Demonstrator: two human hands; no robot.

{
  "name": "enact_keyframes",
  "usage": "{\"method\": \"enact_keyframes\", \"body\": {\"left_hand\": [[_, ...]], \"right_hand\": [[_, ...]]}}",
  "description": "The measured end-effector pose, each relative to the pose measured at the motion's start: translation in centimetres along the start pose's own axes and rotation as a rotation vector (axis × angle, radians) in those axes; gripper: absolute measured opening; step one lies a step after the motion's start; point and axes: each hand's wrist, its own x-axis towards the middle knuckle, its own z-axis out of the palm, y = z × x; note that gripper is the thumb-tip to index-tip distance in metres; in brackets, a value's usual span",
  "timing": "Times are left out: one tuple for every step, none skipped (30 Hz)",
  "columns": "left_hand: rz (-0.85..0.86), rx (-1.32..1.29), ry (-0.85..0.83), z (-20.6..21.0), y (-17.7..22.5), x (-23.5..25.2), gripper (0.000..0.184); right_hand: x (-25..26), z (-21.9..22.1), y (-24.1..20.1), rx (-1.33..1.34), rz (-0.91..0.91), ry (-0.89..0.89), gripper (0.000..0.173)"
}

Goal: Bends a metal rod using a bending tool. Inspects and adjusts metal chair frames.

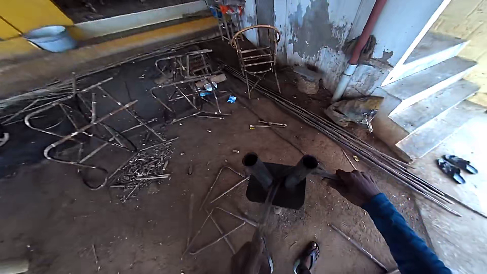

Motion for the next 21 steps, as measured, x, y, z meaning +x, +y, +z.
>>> {"method": "enact_keyframes", "body": {"left_hand": [[0.048,0.054,0.009,-0.2,-0.6,0.2,0.038],[0.126,0.102,0.020,-0.5,-2.6,0.9,0.048],[0.201,0.162,0.039,-0.8,-4.1,1.6,0.058],[0.259,0.211,0.060,-0.9,-4.9,2.2,0.063],[0.302,0.241,0.081,-0.9,-5.4,2.8,0.066],[0.327,0.262,0.092,-0.9,-5.5,3.3,0.068],[0.341,0.280,0.088,-1.0,-5.4,3.6,0.070],[0.356,0.292,0.080,-1.1,-5.5,3.6,0.069],[0.368,0.299,0.077,-1.0,-5.6,3.5,0.067],[0.377,0.284,0.075,-0.9,-5.8,3.3,0.065],[0.376,0.256,0.064,-0.9,-6.1,3.2,0.063],[0.369,0.235,0.051,-1.1,-6.1,3.1,0.062],[0.359,0.207,0.039,-1.2,-5.8,3.2,0.061],[0.337,0.169,0.035,-1.1,-5.5,3.3,0.060],[0.298,0.138,0.023,-1.1,-5.3,3.4,0.059],[0.248,0.115,0.004,-1.2,-5.0,3.1,0.057],[0.209,0.101,-0.014,-1.3,-4.5,2.6,0.055],[0.197,0.090,-0.030,-1.3,-3.8,2.1,0.053],[0.216,0.074,-0.038,-1.4,-2.5,1.8,0.049],[0.253,0.053,-0.040,-1.4,-0.6,1.4,0.044],[0.289,0.029,-0.040,-1.5,1.3,1.0,0.041]], "right_hand": [[-1.0,0.2,-0.6,-0.003,0.050,0.039,0.064],[-1.8,0.3,-1.2,-0.008,0.100,0.070,0.064],[-2.6,0.5,-1.9,0.004,0.137,0.116,0.065],[-3.5,0.7,-2.6,0.023,0.176,0.154,0.066],[-4.3,1.0,-3.4,0.045,0.214,0.197,0.068],[-5.1,1.6,-4.3,0.065,0.254,0.240,0.069],[-6.1,2.2,-5.4,0.101,0.300,0.270,0.070],[-7.3,2.9,-6.6,0.147,0.349,0.294,0.070],[-8.5,3.5,-8.0,0.181,0.396,0.305,0.070],[-9.6,3.9,-9.0,0.198,0.433,0.299,0.071],[-10.1,4.2,-9.5,0.212,0.446,0.290,0.070],[-10.2,4.2,-9.5,0.221,0.434,0.289,0.068],[-9.6,3.8,-8.7,0.213,0.404,0.298,0.066],[-8.4,3.4,-7.4,0.183,0.364,0.303,0.064],[-7.0,3.2,-5.9,0.150,0.326,0.285,0.063],[-5.7,2.9,-4.5,0.125,0.285,0.243,0.062],[-4.6,2.2,-3.2,0.113,0.238,0.194,0.060],[-3.6,1.2,-2.0,0.122,0.183,0.158,0.060],[-2.9,-0.4,-0.9,0.143,0.125,0.159,0.059],[-2.7,-2.3,0.0,0.171,0.069,0.214,0.059],[-3.1,-4.4,0.7,0.184,0.022,0.304,0.058]]}}
